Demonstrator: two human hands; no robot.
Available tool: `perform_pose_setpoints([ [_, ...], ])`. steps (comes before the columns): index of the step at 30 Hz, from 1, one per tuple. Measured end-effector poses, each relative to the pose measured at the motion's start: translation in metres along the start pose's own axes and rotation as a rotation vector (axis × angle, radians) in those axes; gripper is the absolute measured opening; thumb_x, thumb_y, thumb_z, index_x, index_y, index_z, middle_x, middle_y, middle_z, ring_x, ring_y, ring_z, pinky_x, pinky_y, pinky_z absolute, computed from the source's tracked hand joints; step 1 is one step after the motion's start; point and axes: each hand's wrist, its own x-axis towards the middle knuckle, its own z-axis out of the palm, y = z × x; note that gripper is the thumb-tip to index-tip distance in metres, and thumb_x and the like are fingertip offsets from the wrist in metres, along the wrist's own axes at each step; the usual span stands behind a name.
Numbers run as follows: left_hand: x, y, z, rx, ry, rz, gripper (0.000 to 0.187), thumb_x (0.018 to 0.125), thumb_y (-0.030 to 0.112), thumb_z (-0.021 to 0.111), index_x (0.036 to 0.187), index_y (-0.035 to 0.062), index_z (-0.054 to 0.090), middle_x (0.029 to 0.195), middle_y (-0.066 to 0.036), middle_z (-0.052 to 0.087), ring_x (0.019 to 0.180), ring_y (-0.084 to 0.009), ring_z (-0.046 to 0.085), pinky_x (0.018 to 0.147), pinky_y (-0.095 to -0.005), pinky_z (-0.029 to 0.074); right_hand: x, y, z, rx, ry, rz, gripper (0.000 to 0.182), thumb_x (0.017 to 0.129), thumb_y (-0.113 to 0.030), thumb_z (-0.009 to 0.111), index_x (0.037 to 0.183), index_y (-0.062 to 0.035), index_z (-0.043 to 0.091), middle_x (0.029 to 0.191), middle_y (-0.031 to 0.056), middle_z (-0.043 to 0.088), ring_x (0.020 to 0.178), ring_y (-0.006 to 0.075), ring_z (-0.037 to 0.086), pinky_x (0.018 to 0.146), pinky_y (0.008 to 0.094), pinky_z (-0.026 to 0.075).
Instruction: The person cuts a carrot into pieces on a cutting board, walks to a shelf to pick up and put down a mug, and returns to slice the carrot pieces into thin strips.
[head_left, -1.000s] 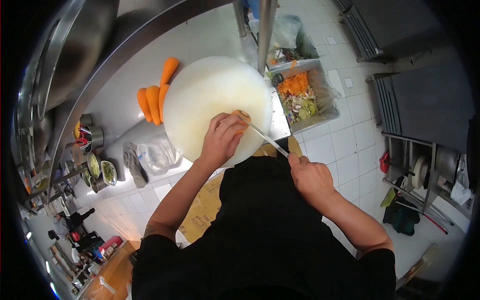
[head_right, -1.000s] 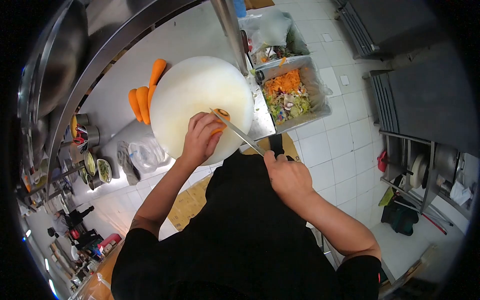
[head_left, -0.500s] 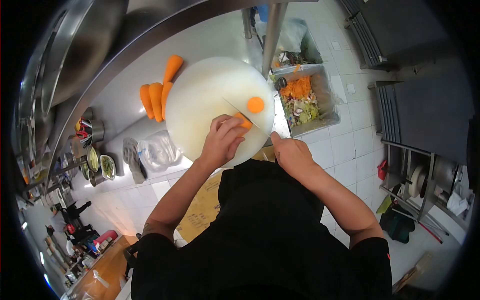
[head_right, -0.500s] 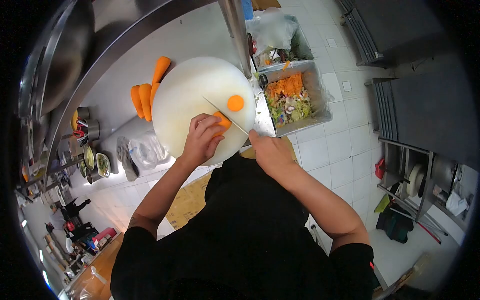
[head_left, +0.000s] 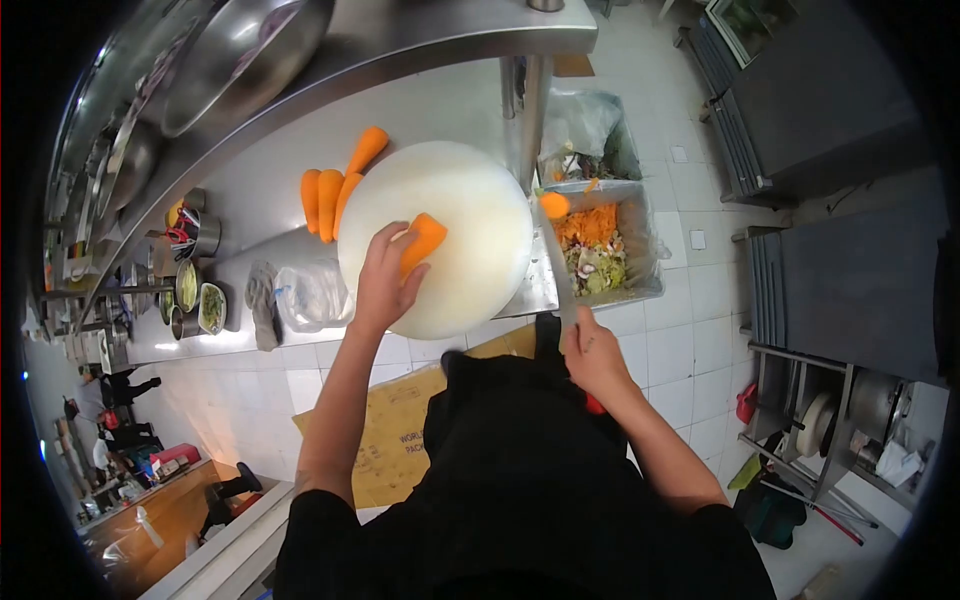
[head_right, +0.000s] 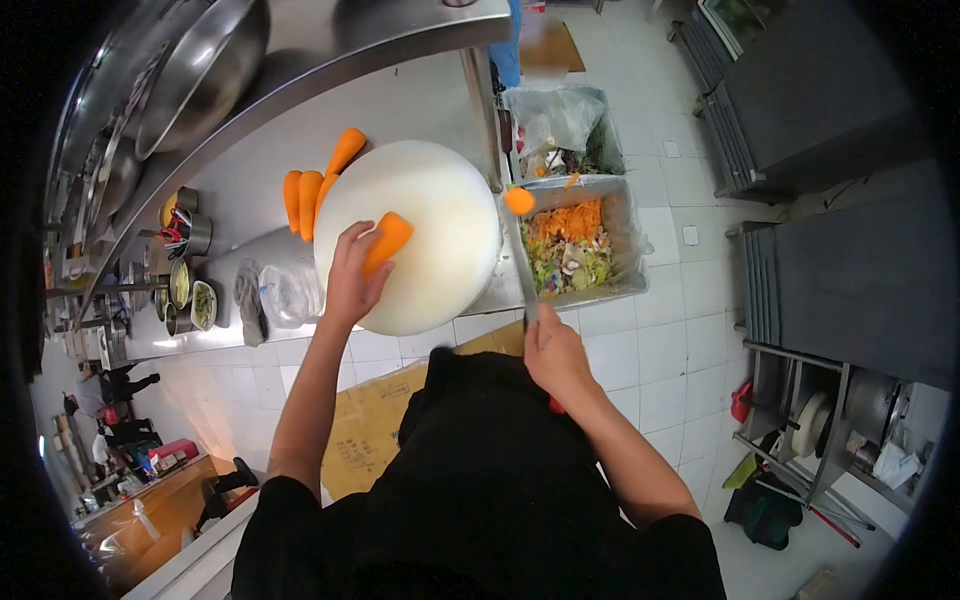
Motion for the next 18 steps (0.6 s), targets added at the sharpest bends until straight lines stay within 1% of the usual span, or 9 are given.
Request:
perform_pose_setpoints([
  [2, -0.033, 0.010, -0.010, -0.028, 0.090, -0.033, 0.057, 0.090, 0.004, 0.086, 0.143, 0.0024, 0.064, 0.150, -0.024, 0.062, 0.139, -0.0468, 0.061, 0.116, -0.0510, 0.052, -0.017, 0.016, 0.011, -0.234, 0.221, -0.159, 0.030, 0.115, -0.017, 0.054, 0.139, -0.0002, 0.054, 0.079, 0.0263, 0.069, 0.070, 0.0442, 0.076, 0.069, 0.0557, 0.059],
  [3, -0.060, 0.008, -0.011, -0.034, 0.141, -0.043, 0.058, 0.091, 0.005, 0.085, 0.145, 0.0023, 0.063, 0.150, -0.024, 0.062, 0.140, -0.0471, 0.060, 0.117, -0.0515, 0.051, -0.026, -0.006, 0.007, -0.183, 0.160, -0.100, 0.043, 0.112, -0.017, 0.056, 0.152, -0.0008, 0.053, 0.106, 0.0344, 0.075, 0.093, 0.0544, 0.074, 0.086, 0.0634, 0.059],
  [6, -0.158, 0.003, -0.020, -0.101, 0.220, -0.122, 0.058, 0.093, 0.006, 0.083, 0.146, 0.0006, 0.062, 0.149, -0.024, 0.064, 0.142, -0.0475, 0.058, 0.119, -0.0526, 0.049, 0.004, -0.005, 0.052, -0.132, 0.328, -0.288, 0.054, 0.111, -0.017, 0.059, 0.162, -0.0031, 0.050, 0.123, 0.0351, 0.073, 0.105, 0.0529, 0.073, 0.089, 0.0620, 0.059],
  [7, -0.198, 0.007, -0.025, -0.112, 0.191, -0.176, 0.058, 0.093, 0.007, 0.083, 0.147, 0.0012, 0.063, 0.149, -0.024, 0.064, 0.142, -0.0471, 0.059, 0.119, -0.0524, 0.049, 0.034, 0.004, 0.071, -0.180, 0.511, -0.562, 0.060, 0.109, -0.015, 0.062, 0.167, -0.0064, 0.049, 0.132, 0.0341, 0.069, 0.114, 0.0516, 0.070, 0.093, 0.0612, 0.057],
  [8, -0.240, 0.010, -0.033, -0.126, 0.166, -0.238, 0.057, 0.093, 0.008, 0.084, 0.147, 0.0019, 0.063, 0.148, -0.024, 0.064, 0.142, -0.0467, 0.059, 0.119, -0.0523, 0.049, 0.049, -0.017, 0.080, -0.254, 0.434, -0.334, 0.059, 0.108, -0.012, 0.063, 0.166, -0.0080, 0.052, 0.130, 0.0309, 0.069, 0.115, 0.0512, 0.069, 0.096, 0.0598, 0.056],
  [11, -0.375, 0.013, -0.069, -0.122, 0.140, -0.441, 0.056, 0.093, 0.010, 0.085, 0.145, 0.0049, 0.065, 0.146, -0.024, 0.064, 0.142, -0.0452, 0.059, 0.119, -0.0519, 0.049, 0.124, -0.020, 0.110, -0.516, 0.577, -0.347, 0.060, 0.105, -0.016, 0.071, 0.162, -0.0053, 0.055, 0.118, 0.0249, 0.069, 0.106, 0.0457, 0.069, 0.095, 0.0543, 0.057],
  [15, -0.588, -0.004, -0.123, 0.053, 0.235, -0.727, 0.054, 0.091, 0.007, 0.085, 0.142, 0.0055, 0.067, 0.146, -0.024, 0.064, 0.140, -0.0462, 0.059, 0.119, -0.0521, 0.049, 0.134, -0.063, 0.117, -0.660, 0.554, -0.181, 0.060, 0.105, -0.028, 0.073, 0.162, -0.0181, 0.059, 0.133, 0.0277, 0.065, 0.124, 0.0458, 0.068, 0.103, 0.0566, 0.057],
  [16, -0.642, -0.003, -0.138, 0.130, 0.257, -0.829, 0.053, 0.091, 0.006, 0.084, 0.142, 0.0051, 0.068, 0.145, -0.024, 0.064, 0.139, -0.0467, 0.060, 0.119, -0.0525, 0.049, 0.132, -0.072, 0.117, -0.725, 0.534, -0.137, 0.054, 0.105, -0.031, 0.073, 0.156, -0.0162, 0.064, 0.135, 0.0279, 0.065, 0.127, 0.0464, 0.067, 0.105, 0.0562, 0.057],
  [18, -0.747, 0.006, -0.156, 0.279, 0.482, -0.975, 0.051, 0.091, 0.005, 0.082, 0.140, 0.0042, 0.068, 0.144, -0.024, 0.064, 0.136, -0.0460, 0.061, 0.118, -0.0535, 0.048, 0.123, -0.100, 0.121, -0.821, 0.514, -0.115, 0.045, 0.105, -0.035, 0.073, 0.143, -0.0101, 0.072, 0.135, 0.0282, 0.066, 0.129, 0.0476, 0.066, 0.108, 0.0555, 0.056],
])
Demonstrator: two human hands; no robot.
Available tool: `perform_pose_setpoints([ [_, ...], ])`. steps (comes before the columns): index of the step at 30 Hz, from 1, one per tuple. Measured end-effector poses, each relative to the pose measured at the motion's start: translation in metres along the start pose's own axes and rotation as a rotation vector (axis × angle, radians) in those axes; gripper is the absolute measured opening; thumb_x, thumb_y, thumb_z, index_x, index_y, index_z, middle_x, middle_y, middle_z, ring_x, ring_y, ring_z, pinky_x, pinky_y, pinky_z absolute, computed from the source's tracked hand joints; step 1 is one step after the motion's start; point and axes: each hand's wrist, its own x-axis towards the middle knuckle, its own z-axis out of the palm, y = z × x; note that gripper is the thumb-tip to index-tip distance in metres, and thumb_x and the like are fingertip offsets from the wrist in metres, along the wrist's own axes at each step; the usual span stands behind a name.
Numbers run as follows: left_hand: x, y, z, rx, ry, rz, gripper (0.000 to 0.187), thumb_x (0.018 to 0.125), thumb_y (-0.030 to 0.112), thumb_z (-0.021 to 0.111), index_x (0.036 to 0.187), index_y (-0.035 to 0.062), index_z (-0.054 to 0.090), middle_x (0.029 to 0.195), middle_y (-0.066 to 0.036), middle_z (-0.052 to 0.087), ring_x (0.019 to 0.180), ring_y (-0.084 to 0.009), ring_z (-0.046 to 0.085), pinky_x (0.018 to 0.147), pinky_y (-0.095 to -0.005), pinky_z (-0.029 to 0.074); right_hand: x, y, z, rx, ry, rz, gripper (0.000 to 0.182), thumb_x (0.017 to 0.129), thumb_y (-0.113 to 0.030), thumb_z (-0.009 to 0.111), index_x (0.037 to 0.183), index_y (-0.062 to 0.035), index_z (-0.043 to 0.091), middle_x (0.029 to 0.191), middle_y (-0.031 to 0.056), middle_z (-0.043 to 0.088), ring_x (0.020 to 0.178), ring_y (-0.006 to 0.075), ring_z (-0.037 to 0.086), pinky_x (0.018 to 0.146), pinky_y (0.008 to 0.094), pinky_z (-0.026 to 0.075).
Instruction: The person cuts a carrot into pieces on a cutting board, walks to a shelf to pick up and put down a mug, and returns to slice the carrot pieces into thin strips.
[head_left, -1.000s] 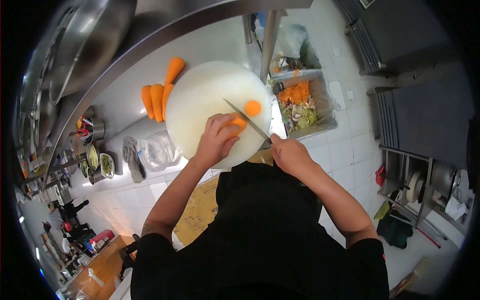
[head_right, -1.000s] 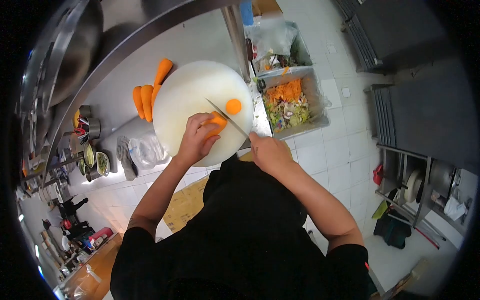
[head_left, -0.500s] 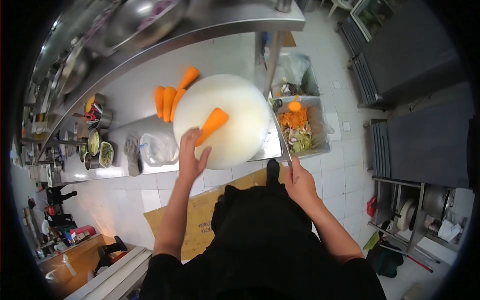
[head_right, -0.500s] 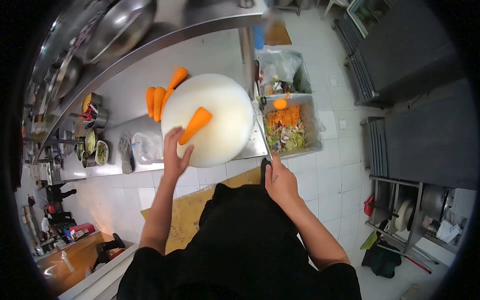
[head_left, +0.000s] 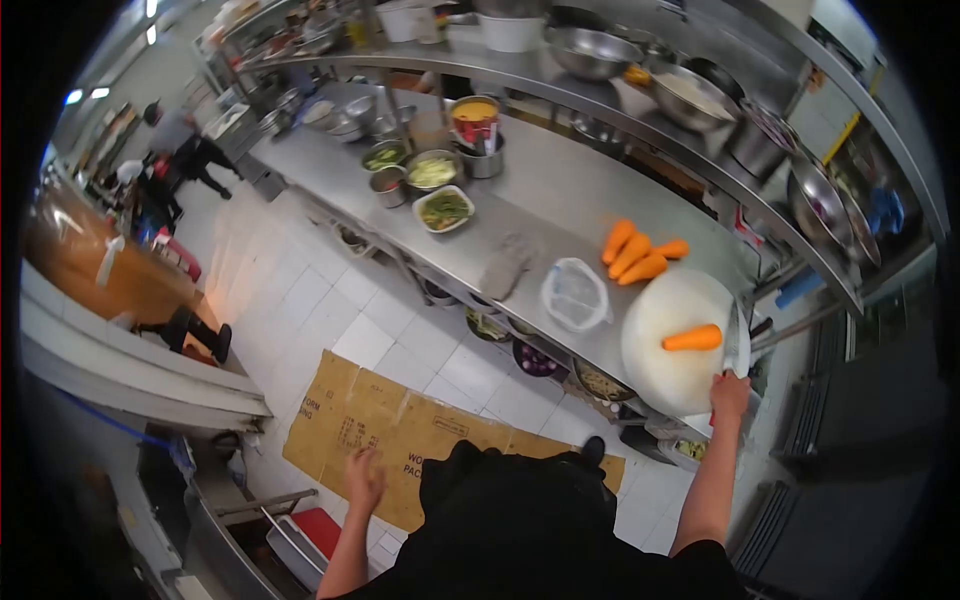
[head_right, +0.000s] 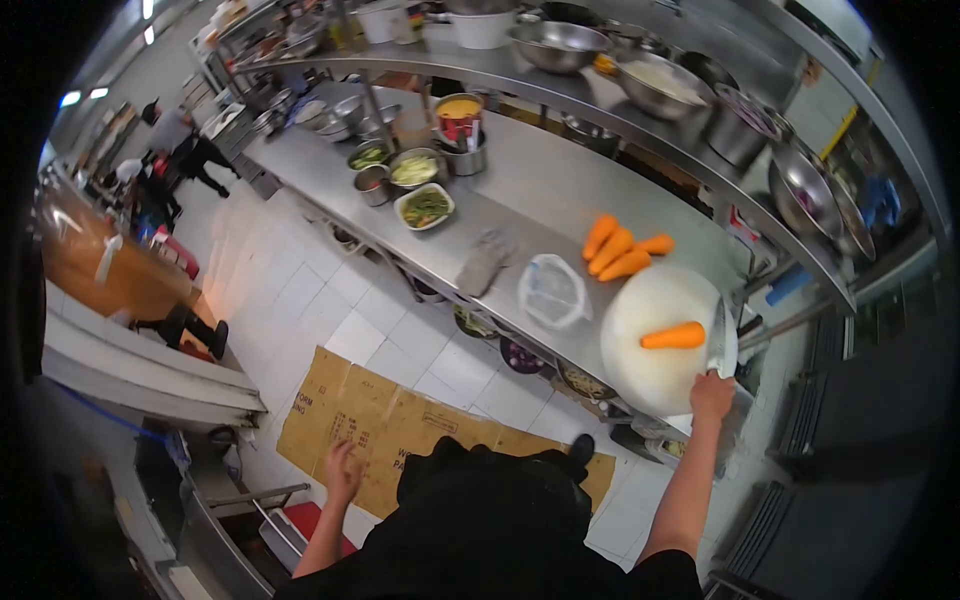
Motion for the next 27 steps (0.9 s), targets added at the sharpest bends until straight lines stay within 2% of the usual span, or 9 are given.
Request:
perform_pose_setpoints([
  [4, -0.088, -0.100, -0.065, 0.018, 0.330, -0.595, 0.046, 0.093, 0.002, 0.079, 0.138, 0.0030, 0.067, 0.145, -0.021, 0.062, 0.124, -0.0371, 0.068, 0.099, -0.0465, 0.058, -0.003, -0.098, -0.051, 0.117, 0.189, -0.266, 0.033, 0.104, -0.030, 0.074, 0.122, -0.0026, 0.079, 0.125, 0.0271, 0.072, 0.120, 0.0472, 0.069, 0.104, 0.0537, 0.057],
  [11, -0.061, -0.103, -0.070, -0.065, 0.265, -0.537, 0.044, 0.097, 0.005, 0.078, 0.140, 0.0049, 0.067, 0.149, -0.019, 0.060, 0.113, -0.0309, 0.073, 0.087, -0.0410, 0.061, -0.052, -0.517, -0.251, 1.058, 0.072, -1.057, 0.027, 0.109, -0.028, 0.074, 0.119, -0.0043, 0.082, 0.115, 0.0139, 0.083, 0.089, 0.0257, 0.081, 0.072, 0.0384, 0.063],
  [13, -0.047, -0.098, -0.059, -0.101, 0.210, -0.542, 0.043, 0.097, 0.007, 0.079, 0.139, 0.0054, 0.068, 0.150, -0.020, 0.060, 0.112, -0.0310, 0.074, 0.088, -0.0413, 0.062, -0.029, -0.625, -0.284, 1.170, 0.111, -1.097, 0.030, 0.108, -0.029, 0.073, 0.120, -0.0030, 0.082, 0.111, 0.0147, 0.085, 0.071, 0.0210, 0.082, 0.067, 0.0353, 0.063],
  [18, -0.080, -0.134, -0.009, -0.135, 0.218, -0.693, 0.038, 0.096, 0.010, 0.082, 0.133, 0.0050, 0.074, 0.153, -0.022, 0.058, 0.111, -0.0331, 0.075, 0.092, -0.0417, 0.064, 0.041, -0.826, -0.321, 1.525, -0.228, -0.910, 0.038, 0.110, -0.025, 0.067, 0.137, 0.0019, 0.069, 0.110, 0.0132, 0.081, 0.082, 0.0256, 0.085, 0.059, 0.0359, 0.067],
  [19, -0.105, -0.142, 0.006, -0.134, 0.234, -0.768, 0.038, 0.095, 0.011, 0.083, 0.132, 0.0051, 0.075, 0.153, -0.022, 0.058, 0.111, -0.0339, 0.076, 0.093, -0.0415, 0.065, 0.078, -0.862, -0.315, 1.402, -0.289, -0.919, 0.052, 0.109, -0.032, 0.072, 0.149, 0.0001, 0.065, 0.131, 0.0160, 0.077, 0.093, 0.0261, 0.084, 0.069, 0.0358, 0.066],
  [20, -0.136, -0.143, 0.019, -0.135, 0.260, -0.862, 0.038, 0.095, 0.011, 0.084, 0.132, 0.0051, 0.076, 0.154, -0.023, 0.058, 0.111, -0.0346, 0.076, 0.094, -0.0414, 0.065, 0.073, -0.874, -0.312, 1.520, -0.247, -0.891, 0.041, 0.110, -0.028, 0.069, 0.139, 0.0013, 0.067, 0.114, 0.0129, 0.079, 0.092, 0.0270, 0.085, 0.068, 0.0369, 0.069],
  [21, -0.170, -0.135, 0.034, -0.046, 0.296, -0.956, 0.035, 0.094, 0.021, 0.086, 0.125, 0.0067, 0.081, 0.145, -0.025, 0.069, 0.112, -0.0387, 0.077, 0.098, -0.0455, 0.065, 0.091, -0.893, -0.302, 1.535, -0.347, -0.837, 0.070, 0.107, -0.043, 0.076, 0.159, -0.0004, 0.055, 0.138, 0.0153, 0.074, 0.102, 0.0289, 0.084, 0.079, 0.0376, 0.065],
  [23, -0.235, -0.112, 0.065, -0.065, 0.231, -1.374, 0.033, 0.095, 0.031, 0.083, 0.118, 0.0071, 0.084, 0.133, -0.024, 0.076, 0.115, -0.0396, 0.077, 0.102, -0.0482, 0.063, 0.127, -0.922, -0.290, 1.418, -0.345, -0.809, 0.085, 0.100, -0.054, 0.083, 0.160, -0.0020, 0.054, 0.140, 0.0157, 0.074, 0.111, 0.0294, 0.082, 0.084, 0.0387, 0.064],
  [27, -0.313, -0.019, 0.115, -0.257, 0.109, -1.889, 0.045, 0.098, 0.047, 0.070, 0.109, 0.0069, 0.087, 0.121, -0.022, 0.082, 0.121, -0.0408, 0.075, 0.108, -0.0527, 0.059, 0.282, -1.008, -0.241, 1.264, -0.429, -0.750, 0.063, 0.109, -0.050, 0.074, 0.155, -0.0082, 0.062, 0.148, 0.0094, 0.072, 0.120, 0.0270, 0.081, 0.087, 0.0362, 0.061],
])
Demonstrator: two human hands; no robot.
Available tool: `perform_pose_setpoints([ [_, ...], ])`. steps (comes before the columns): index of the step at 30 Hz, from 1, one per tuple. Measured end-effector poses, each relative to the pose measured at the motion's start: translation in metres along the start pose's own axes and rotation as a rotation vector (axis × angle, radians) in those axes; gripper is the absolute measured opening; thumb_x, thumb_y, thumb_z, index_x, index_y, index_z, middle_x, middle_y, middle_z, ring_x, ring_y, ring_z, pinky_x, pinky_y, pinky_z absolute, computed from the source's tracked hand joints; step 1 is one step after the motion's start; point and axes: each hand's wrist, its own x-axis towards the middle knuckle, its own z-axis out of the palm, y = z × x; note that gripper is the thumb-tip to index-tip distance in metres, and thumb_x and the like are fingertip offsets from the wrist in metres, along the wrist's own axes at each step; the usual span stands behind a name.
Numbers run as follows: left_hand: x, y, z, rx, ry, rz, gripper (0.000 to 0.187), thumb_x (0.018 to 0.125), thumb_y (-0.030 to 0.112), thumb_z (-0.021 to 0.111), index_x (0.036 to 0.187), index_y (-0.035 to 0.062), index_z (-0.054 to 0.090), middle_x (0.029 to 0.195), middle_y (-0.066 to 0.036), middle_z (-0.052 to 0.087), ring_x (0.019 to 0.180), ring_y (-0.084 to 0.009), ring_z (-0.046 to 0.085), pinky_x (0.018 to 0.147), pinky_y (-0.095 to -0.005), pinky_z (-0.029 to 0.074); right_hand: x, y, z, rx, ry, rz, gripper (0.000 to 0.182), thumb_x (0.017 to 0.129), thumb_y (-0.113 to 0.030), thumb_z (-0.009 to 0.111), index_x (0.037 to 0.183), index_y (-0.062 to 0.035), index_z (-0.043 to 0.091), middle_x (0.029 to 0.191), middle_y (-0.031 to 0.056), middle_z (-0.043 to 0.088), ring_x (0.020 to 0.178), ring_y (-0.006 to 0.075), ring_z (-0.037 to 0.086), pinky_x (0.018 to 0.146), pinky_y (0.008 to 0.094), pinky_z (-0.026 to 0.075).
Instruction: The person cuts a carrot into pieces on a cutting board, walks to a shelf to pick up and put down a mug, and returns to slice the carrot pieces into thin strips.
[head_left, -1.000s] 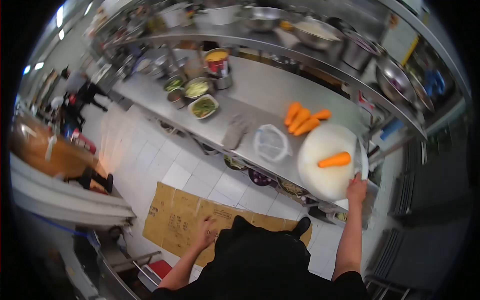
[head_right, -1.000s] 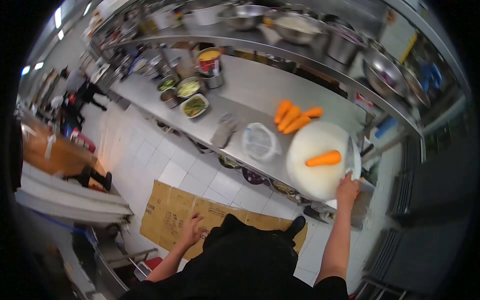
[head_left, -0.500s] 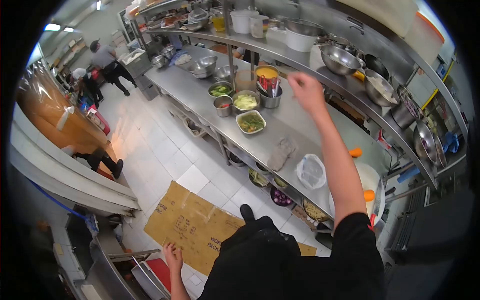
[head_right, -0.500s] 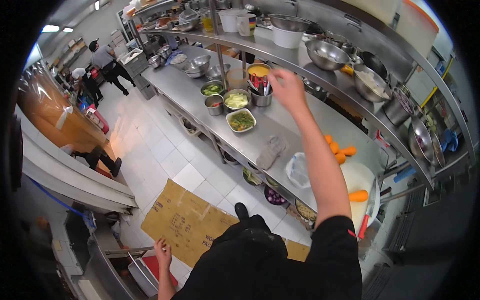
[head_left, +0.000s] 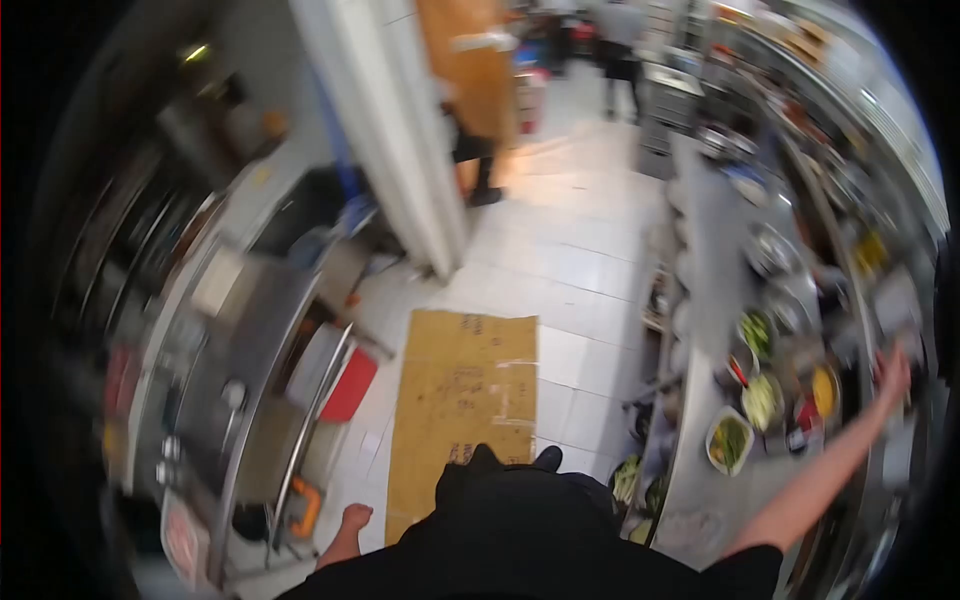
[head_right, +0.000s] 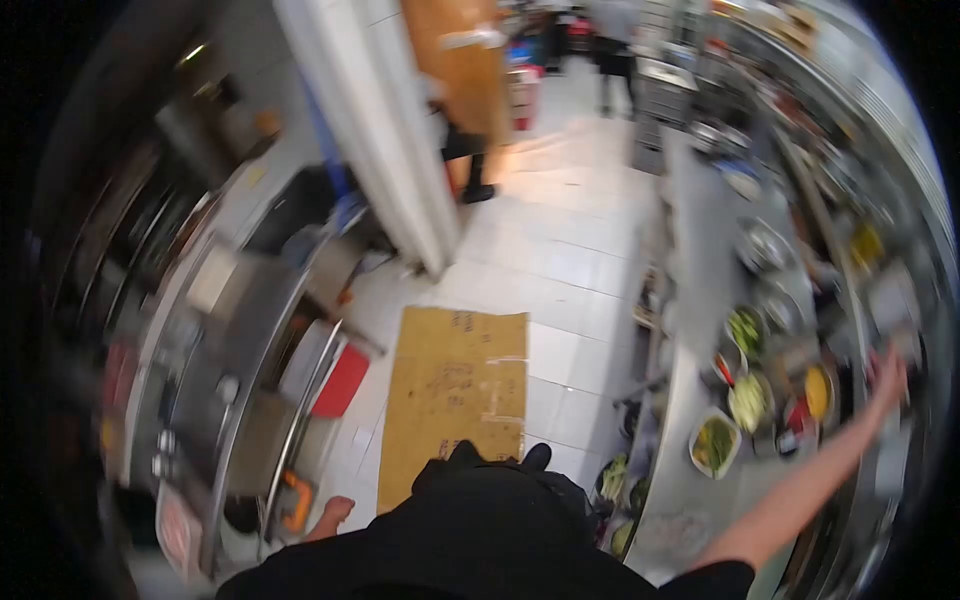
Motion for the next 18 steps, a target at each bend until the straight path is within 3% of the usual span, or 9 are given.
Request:
perform_pose_setpoints([
  [1, -0.020, -0.017, 0.011, 0.073, 0.001, -0.029, 0.047, 0.098, 0.048, 0.068, 0.110, 0.0067, 0.086, 0.124, -0.022, 0.081, 0.121, -0.0414, 0.075, 0.107, -0.0528, 0.058, -0.015, 0.000, 0.007, 0.055, 0.024, -0.046, 0.058, 0.111, -0.048, 0.070, 0.153, -0.0083, 0.064, 0.150, 0.0098, 0.071, 0.123, 0.0268, 0.080, 0.091, 0.0369, 0.061],
  [2, -0.043, -0.021, 0.015, 0.195, -0.085, 0.002, 0.048, 0.098, 0.048, 0.066, 0.112, 0.0069, 0.087, 0.126, -0.022, 0.080, 0.121, -0.0433, 0.074, 0.106, -0.0541, 0.058, 0.009, 0.026, 0.005, 0.112, 0.061, -0.156, 0.053, 0.112, -0.047, 0.069, 0.149, -0.0079, 0.067, 0.132, 0.0043, 0.076, 0.105, 0.0178, 0.081, 0.083, 0.0290, 0.058],
  [5, -0.112, 0.004, 0.043, -0.011, -0.161, -0.267, 0.046, 0.100, 0.045, 0.067, 0.119, 0.0064, 0.086, 0.127, -0.022, 0.081, 0.126, -0.0384, 0.074, 0.107, -0.0504, 0.058, 0.005, 0.028, -0.011, -0.087, 0.244, -0.322, 0.054, 0.110, -0.056, 0.068, 0.132, -0.0073, 0.075, 0.120, 0.0115, 0.079, 0.094, 0.0257, 0.078, 0.079, 0.0383, 0.058],
  [7, -0.115, -0.005, 0.086, 0.147, -0.315, -0.075, 0.046, 0.102, 0.045, 0.069, 0.128, 0.0104, 0.084, 0.133, -0.021, 0.079, 0.130, -0.0364, 0.074, 0.108, -0.0473, 0.057, -0.037, 0.007, -0.008, -0.311, 0.423, -0.476, 0.059, 0.108, -0.063, 0.067, 0.121, -0.0069, 0.081, 0.112, 0.0163, 0.082, 0.086, 0.0309, 0.076, 0.076, 0.0445, 0.059],
  [9, -0.121, 0.034, 0.100, 0.243, -0.466, 0.112, 0.047, 0.102, 0.047, 0.070, 0.131, 0.0121, 0.083, 0.136, -0.021, 0.078, 0.130, -0.0367, 0.074, 0.108, -0.0472, 0.057, -0.099, -0.020, 0.008, -0.458, 0.561, -0.602, 0.066, 0.107, -0.070, 0.067, 0.110, -0.0066, 0.086, 0.104, 0.0212, 0.084, 0.079, 0.0361, 0.075, 0.073, 0.0507, 0.059],
  [12, -0.093, 0.078, 0.094, 0.237, -0.480, 0.506, 0.048, 0.103, 0.051, 0.070, 0.131, 0.0141, 0.083, 0.141, -0.023, 0.076, 0.129, -0.0377, 0.073, 0.109, -0.0477, 0.057, -0.195, -0.061, 0.034, -0.444, 0.555, -0.694, 0.051, 0.108, -0.055, 0.073, 0.109, -0.0054, 0.084, 0.096, 0.0172, 0.081, 0.072, 0.0332, 0.070, 0.067, 0.0452, 0.056],
  [14, -0.070, 0.139, 0.071, 0.007, -0.414, -0.016, 0.050, 0.104, 0.053, 0.068, 0.131, 0.0137, 0.083, 0.137, -0.023, 0.077, 0.125, -0.0374, 0.075, 0.107, -0.0479, 0.057, -0.250, -0.075, 0.082, -0.269, 0.425, -0.697, 0.047, 0.109, -0.053, 0.072, 0.110, -0.0065, 0.082, 0.094, 0.0135, 0.077, 0.070, 0.0290, 0.066, 0.066, 0.0421, 0.054],
  [15, -0.053, 0.153, 0.060, -0.036, -0.350, -0.046, 0.051, 0.104, 0.053, 0.068, 0.131, 0.0121, 0.082, 0.135, -0.022, 0.078, 0.123, -0.0373, 0.076, 0.107, -0.0475, 0.058, -0.275, -0.079, 0.109, -0.171, 0.339, -0.657, 0.045, 0.109, -0.051, 0.072, 0.110, -0.0070, 0.081, 0.093, 0.0117, 0.074, 0.070, 0.0269, 0.064, 0.065, 0.0405, 0.052],
  [18, -0.005, 0.179, 0.006, -0.115, -0.191, 0.193, 0.054, 0.106, 0.053, 0.067, 0.130, 0.0072, 0.081, 0.129, -0.021, 0.081, 0.119, -0.0369, 0.077, 0.106, -0.0465, 0.059, -0.329, -0.090, 0.155, 0.014, 0.177, -0.475, 0.040, 0.110, -0.048, 0.071, 0.112, -0.0087, 0.078, 0.090, 0.0063, 0.067, 0.068, 0.0205, 0.059, 0.062, 0.0358, 0.048],
])
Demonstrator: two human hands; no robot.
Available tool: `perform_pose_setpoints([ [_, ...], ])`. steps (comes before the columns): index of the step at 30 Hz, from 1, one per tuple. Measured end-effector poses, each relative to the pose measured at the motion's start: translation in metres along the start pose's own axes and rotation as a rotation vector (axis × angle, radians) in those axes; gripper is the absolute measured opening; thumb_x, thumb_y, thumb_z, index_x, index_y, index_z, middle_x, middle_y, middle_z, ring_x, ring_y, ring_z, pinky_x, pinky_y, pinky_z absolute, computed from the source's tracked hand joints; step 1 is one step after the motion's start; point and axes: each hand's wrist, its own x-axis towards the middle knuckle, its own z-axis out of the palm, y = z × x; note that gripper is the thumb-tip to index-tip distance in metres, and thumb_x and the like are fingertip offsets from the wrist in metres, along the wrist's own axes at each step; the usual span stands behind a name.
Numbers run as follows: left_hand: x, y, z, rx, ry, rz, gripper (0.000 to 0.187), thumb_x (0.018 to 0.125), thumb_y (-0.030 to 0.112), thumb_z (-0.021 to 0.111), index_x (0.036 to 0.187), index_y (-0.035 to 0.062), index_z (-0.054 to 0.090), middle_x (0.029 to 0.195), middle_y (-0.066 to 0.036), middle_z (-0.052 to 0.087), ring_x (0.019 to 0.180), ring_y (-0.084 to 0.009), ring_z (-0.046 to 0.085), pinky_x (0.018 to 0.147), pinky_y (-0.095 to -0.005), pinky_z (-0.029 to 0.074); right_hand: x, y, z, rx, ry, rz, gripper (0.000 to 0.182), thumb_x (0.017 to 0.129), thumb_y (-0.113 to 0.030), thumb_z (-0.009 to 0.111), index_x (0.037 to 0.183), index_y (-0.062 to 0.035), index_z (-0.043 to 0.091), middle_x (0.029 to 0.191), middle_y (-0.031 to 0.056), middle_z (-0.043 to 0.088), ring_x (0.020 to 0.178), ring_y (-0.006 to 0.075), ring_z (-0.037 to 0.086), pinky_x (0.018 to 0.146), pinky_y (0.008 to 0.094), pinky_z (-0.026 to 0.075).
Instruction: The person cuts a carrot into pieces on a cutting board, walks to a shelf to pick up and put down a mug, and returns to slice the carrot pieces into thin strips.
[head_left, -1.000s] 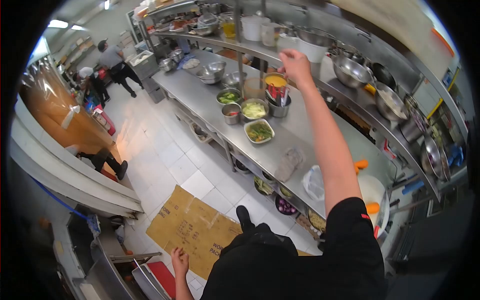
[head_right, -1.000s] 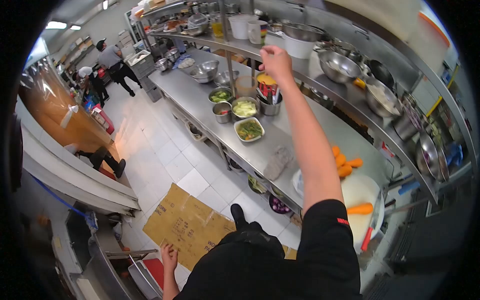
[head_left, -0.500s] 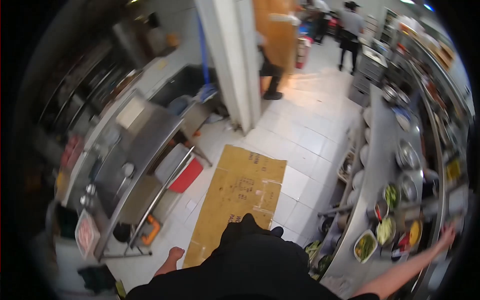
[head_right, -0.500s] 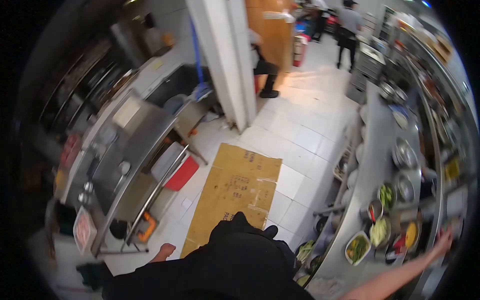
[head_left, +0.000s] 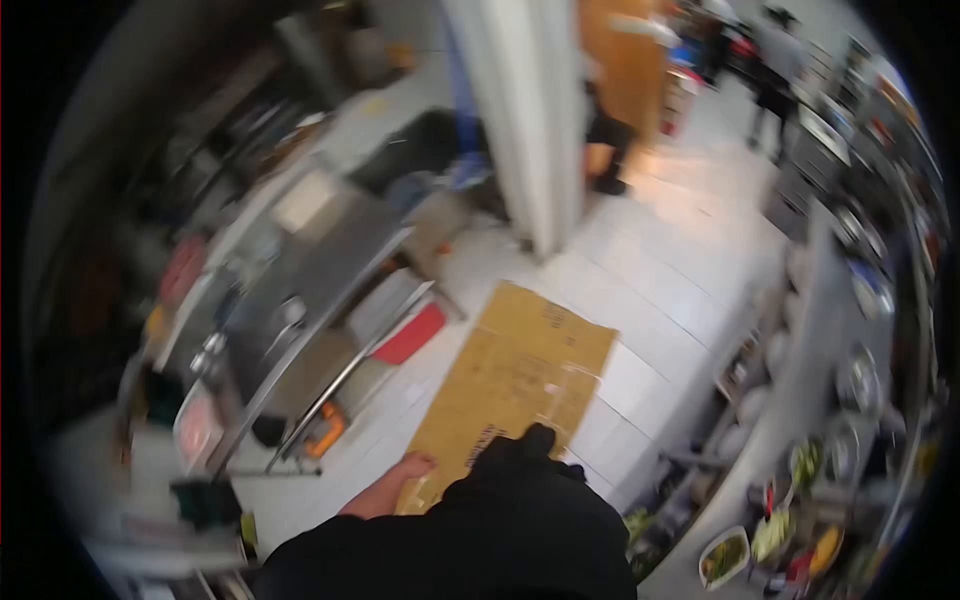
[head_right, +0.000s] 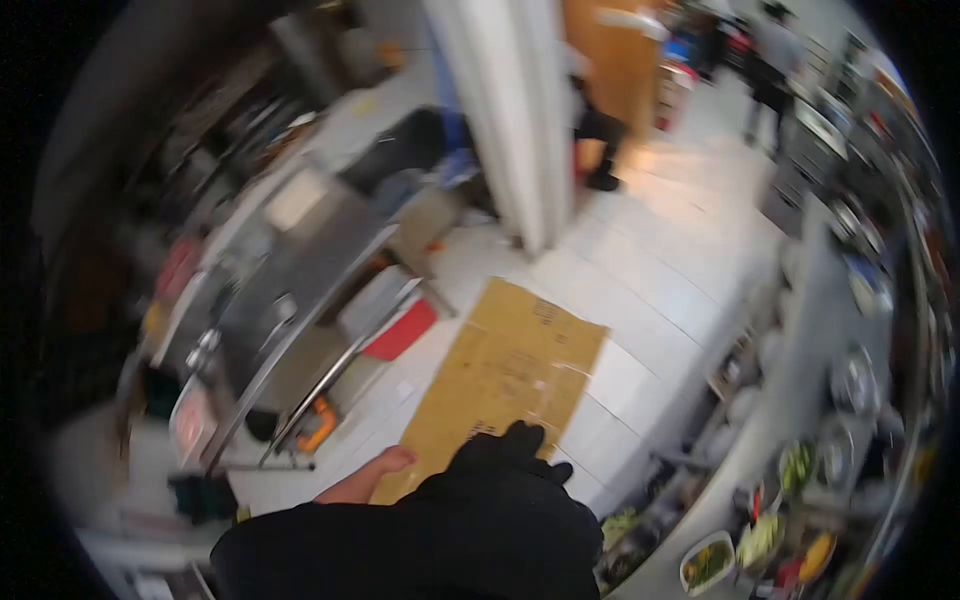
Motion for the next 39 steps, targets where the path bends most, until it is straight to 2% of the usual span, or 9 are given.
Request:
perform_pose_setpoints([
  [4, 0.059, 0.069, -0.066, -0.028, 0.157, 0.135, 0.055, 0.106, 0.055, 0.067, 0.128, 0.0060, 0.082, 0.129, -0.019, 0.082, 0.119, -0.0383, 0.077, 0.106, -0.0453, 0.060, -0.024, -0.023, 0.029, 0.174, -0.029, 0.309, 0.032, 0.111, -0.042, 0.071, 0.114, -0.0108, 0.075, 0.085, -0.0010, 0.058, 0.066, 0.0120, 0.051, 0.059, 0.0296, 0.042],
  [8, 0.150, 0.125, -0.121, 0.396, -0.052, 0.202, 0.053, 0.106, 0.055, 0.067, 0.130, 0.0099, 0.082, 0.133, -0.019, 0.080, 0.122, -0.0386, 0.076, 0.108, -0.0447, 0.059, -0.057, -0.040, 0.082, 0.269, -0.096, 0.553, 0.025, 0.112, -0.037, 0.070, 0.115, -0.0129, 0.071, 0.081, -0.0083, 0.049, 0.063, 0.0035, 0.043, 0.055, 0.0233, 0.037],
  [10, 0.200, 0.172, -0.146, 0.544, -0.140, 0.275, 0.052, 0.105, 0.053, 0.068, 0.132, 0.0101, 0.082, 0.131, -0.019, 0.081, 0.122, -0.0380, 0.077, 0.109, -0.0452, 0.059, -0.091, -0.030, 0.122, 0.306, -0.231, 0.289, 0.025, 0.114, -0.038, 0.067, 0.102, -0.0170, 0.069, 0.075, -0.0115, 0.044, 0.062, 0.0017, 0.041, 0.053, 0.0232, 0.033],
  [16, 0.338, 0.308, -0.220, 0.489, -0.003, 0.516, 0.049, 0.102, 0.044, 0.077, 0.129, 0.0030, 0.081, 0.124, -0.024, 0.082, 0.119, -0.0382, 0.078, 0.106, -0.0473, 0.060, -0.152, -0.103, 0.225, 0.555, -0.493, 0.330, 0.018, 0.111, -0.011, 0.069, 0.096, -0.0025, 0.067, 0.084, 0.0011, 0.067, 0.068, 0.0070, 0.060, 0.059, 0.0271, 0.048],
  [24, 0.304, 0.479, -0.220, 0.036, 0.030, 0.652, 0.039, 0.107, 0.033, 0.076, 0.131, 0.0024, 0.080, 0.119, -0.019, 0.083, 0.114, -0.0254, 0.080, 0.099, -0.0388, 0.062, -0.097, -0.131, 0.267, 0.438, -0.704, -0.241, 0.019, 0.092, -0.011, 0.079, 0.085, 0.0003, 0.065, 0.083, 0.0115, 0.069, 0.067, 0.0246, 0.066, 0.062, 0.0342, 0.052],
  [29, 0.284, 0.437, -0.173, 0.440, -0.008, 0.576, 0.042, 0.105, 0.036, 0.078, 0.132, 0.0042, 0.080, 0.119, -0.020, 0.084, 0.115, -0.0289, 0.081, 0.101, -0.0416, 0.062, -0.029, -0.151, 0.282, 0.546, -0.793, -0.427, 0.027, 0.094, -0.019, 0.081, 0.080, -0.0025, 0.064, 0.085, 0.0116, 0.071, 0.061, 0.0258, 0.064, 0.053, 0.0371, 0.049],
  [32, 0.318, 0.342, -0.118, 0.435, -0.130, 0.406, 0.039, 0.103, 0.039, 0.076, 0.127, 0.0086, 0.083, 0.123, -0.018, 0.084, 0.118, -0.0345, 0.080, 0.104, -0.0440, 0.061, 0.016, -0.154, 0.290, 0.703, -0.890, -0.520, 0.032, 0.094, -0.022, 0.085, 0.081, -0.0036, 0.063, 0.089, 0.0112, 0.073, 0.061, 0.0282, 0.063, 0.053, 0.0379, 0.050],
  [35, 0.276, 0.328, -0.092, 0.409, -0.128, 0.224, 0.042, 0.102, 0.042, 0.078, 0.124, 0.0058, 0.084, 0.122, -0.019, 0.084, 0.117, -0.0357, 0.080, 0.103, -0.0449, 0.061, 0.049, -0.156, 0.302, 0.772, -0.875, -0.616, 0.025, 0.085, -0.008, 0.080, 0.080, 0.0052, 0.059, 0.078, 0.0168, 0.067, 0.050, 0.0253, 0.057, 0.041, 0.0362, 0.040],
  [39, 0.244, 0.321, -0.051, 0.217, -0.099, 0.042, 0.047, 0.102, 0.041, 0.079, 0.124, -0.0001, 0.083, 0.117, -0.020, 0.085, 0.113, -0.0317, 0.080, 0.100, -0.0427, 0.061, 0.091, -0.152, 0.316, 0.832, -0.965, -0.706, 0.021, 0.087, -0.006, 0.076, 0.080, 0.0045, 0.060, 0.085, 0.0165, 0.071, 0.053, 0.0259, 0.060, 0.042, 0.0363, 0.044],
])
